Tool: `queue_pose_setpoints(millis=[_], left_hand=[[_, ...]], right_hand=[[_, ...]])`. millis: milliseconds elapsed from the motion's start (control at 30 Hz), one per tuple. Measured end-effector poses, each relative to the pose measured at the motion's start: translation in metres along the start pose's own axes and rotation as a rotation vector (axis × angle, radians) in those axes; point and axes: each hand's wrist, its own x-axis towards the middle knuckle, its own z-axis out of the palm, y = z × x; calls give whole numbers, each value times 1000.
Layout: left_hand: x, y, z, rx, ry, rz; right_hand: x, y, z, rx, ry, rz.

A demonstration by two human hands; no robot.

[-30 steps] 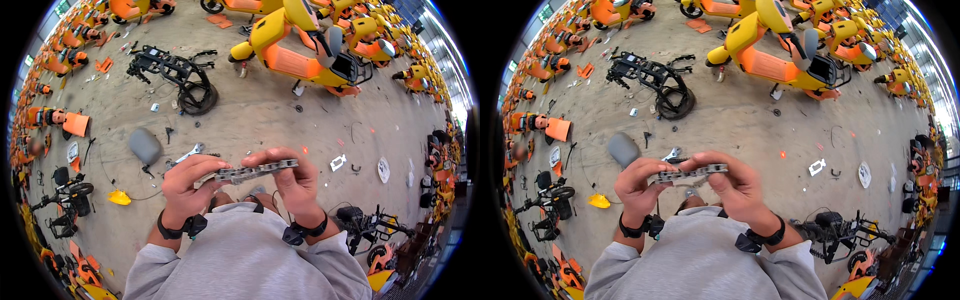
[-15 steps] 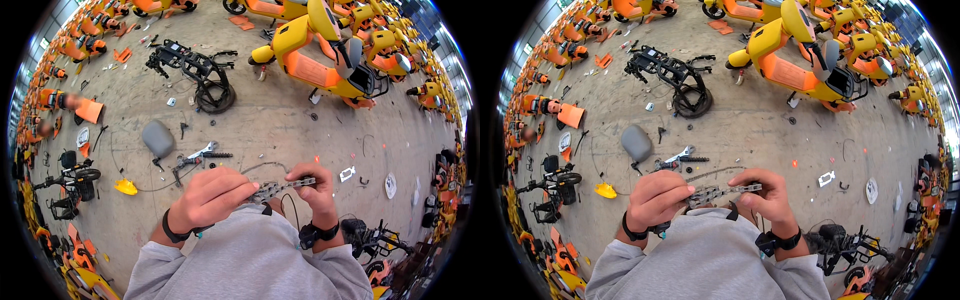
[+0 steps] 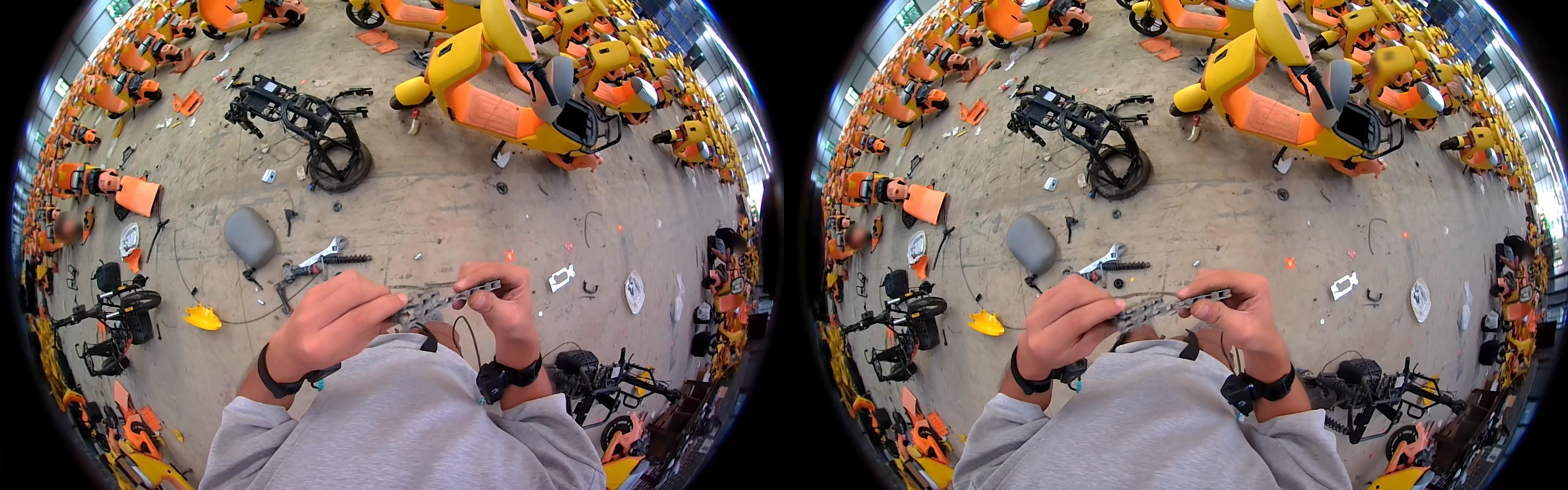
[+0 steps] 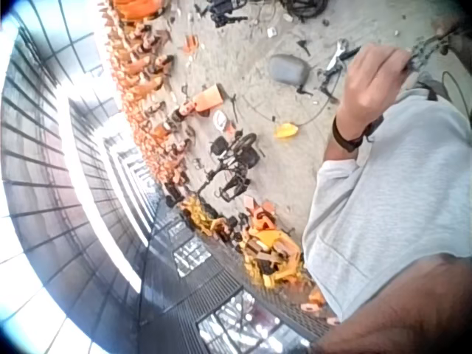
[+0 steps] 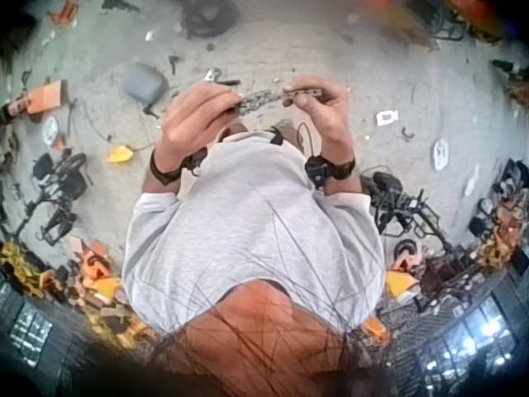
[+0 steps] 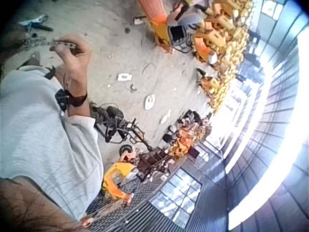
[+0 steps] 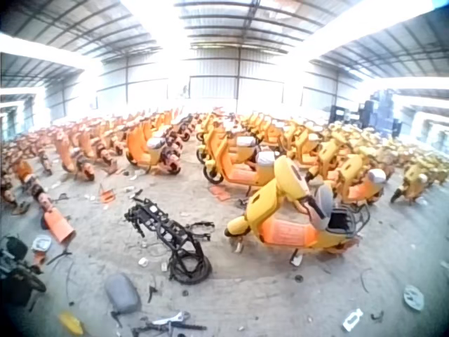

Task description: The person inspects and handles a metal chain, then sits on the floor to work on a scooter frame. They manipulate a brake lever and other small components, occasionally picking up tools from the floor.

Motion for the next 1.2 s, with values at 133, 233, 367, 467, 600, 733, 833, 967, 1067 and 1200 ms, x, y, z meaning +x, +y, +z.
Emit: queue_pose_setpoints(millis=[133,233,367,467,600,733,833,967,1067,1200], left_hand=[[-2,1,0,-19,-103,-269],[-6,-2,5,-98,-143,-404],[-6,-5,13,-155,-178,-606],[-9,-13,14,-195,-212,-617],[-13,-14,17,-371,-200,-851],[-17,-17,19,-616,-148,-1014],[-21,-20,21,-516,-150,-950],[-24,-24,19,-507,-179,-867],[-21,-27,15,-636,-184,-947],[-26,-33,17,-735,-129,-965]], right_hand=[[1,10,-7,49,74,-51],[1,11,-1,-1,196,-14],[6,22,-5,-10,221,-27],[14,24,4,12,277,1],[18,28,4,13,332,86],[21,33,3,-7,316,125],[20,33,6,-43,262,131],[21,31,11,-117,225,121],[21,28,14,-175,226,139],[22,27,18,-169,220,118]])
